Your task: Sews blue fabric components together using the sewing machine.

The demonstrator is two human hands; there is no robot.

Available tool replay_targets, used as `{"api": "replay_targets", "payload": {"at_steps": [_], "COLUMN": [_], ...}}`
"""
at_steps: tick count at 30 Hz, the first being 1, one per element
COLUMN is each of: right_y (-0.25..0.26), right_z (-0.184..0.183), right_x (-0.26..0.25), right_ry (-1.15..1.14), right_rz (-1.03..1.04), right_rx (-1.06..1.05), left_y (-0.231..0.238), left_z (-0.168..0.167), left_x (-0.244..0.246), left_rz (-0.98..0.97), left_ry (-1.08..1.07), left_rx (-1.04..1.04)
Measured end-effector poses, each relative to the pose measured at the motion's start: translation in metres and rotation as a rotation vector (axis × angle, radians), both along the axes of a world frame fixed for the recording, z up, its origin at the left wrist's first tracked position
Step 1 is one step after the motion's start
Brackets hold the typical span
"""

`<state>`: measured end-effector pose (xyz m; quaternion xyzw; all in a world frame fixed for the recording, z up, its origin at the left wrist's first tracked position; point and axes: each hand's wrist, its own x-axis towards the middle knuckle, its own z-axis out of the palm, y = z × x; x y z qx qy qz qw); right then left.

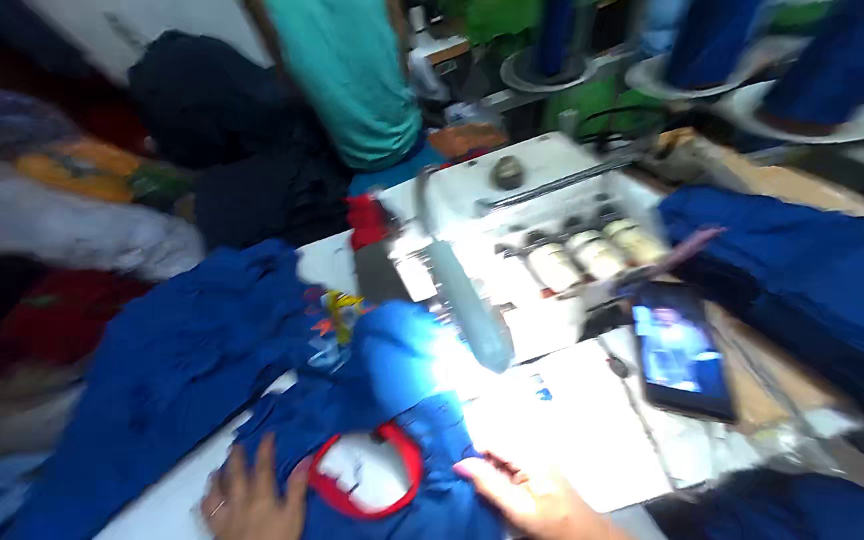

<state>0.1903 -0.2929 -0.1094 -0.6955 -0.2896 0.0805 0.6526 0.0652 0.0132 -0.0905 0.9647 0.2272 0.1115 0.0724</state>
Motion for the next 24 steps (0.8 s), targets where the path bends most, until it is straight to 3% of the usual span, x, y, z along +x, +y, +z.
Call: {"api": "replay_targets", "payload": {"at_steps": [4,6,8,11,15,18,22,24], "right_y": [0.003,0.003,0.003,0.002,0.001,0.002,0.007,0.009], "right_z": [-0.003,-0.002,0.011,0.022,0.008,0.007,0.001,0.002], "right_x": [-0.005,-0.005,-0.007,-0.008,-0.008,-0.008,-0.007,-0.007], "right_ry": [0.029,0.037,0.092,0.154,0.044,0.03,-0.017,0.009], "right_rz": [0.004,0.012,0.021,0.033,0.025,0.008,-0.025,-0.049], "right_rx": [-0.015,-0.049,-0.11,-0.149,-0.131,-0.119,-0.064,-0.006], "left_y": [0.009,0.006,-0.011,-0.056,-0.079,-0.05,-0.025,-0.026], "left_z": [0.035,0.052,0.058,0.047,0.048,0.057,0.095,0.105], "left_x": [-0.003,-0.003,0.003,0.03,0.066,0.076,0.087,0.092], "left_rz": [0.089,0.071,-0.091,-0.369,-0.499,-0.599,-0.762,-0.715], "left_ry": [0.051,-0.196,-0.54,-0.713,-0.648,-0.586,-0.304,-0.248], "left_rx": [-0.043,0.094,0.236,0.171,0.067,-0.23,-0.699,-0.775]}}
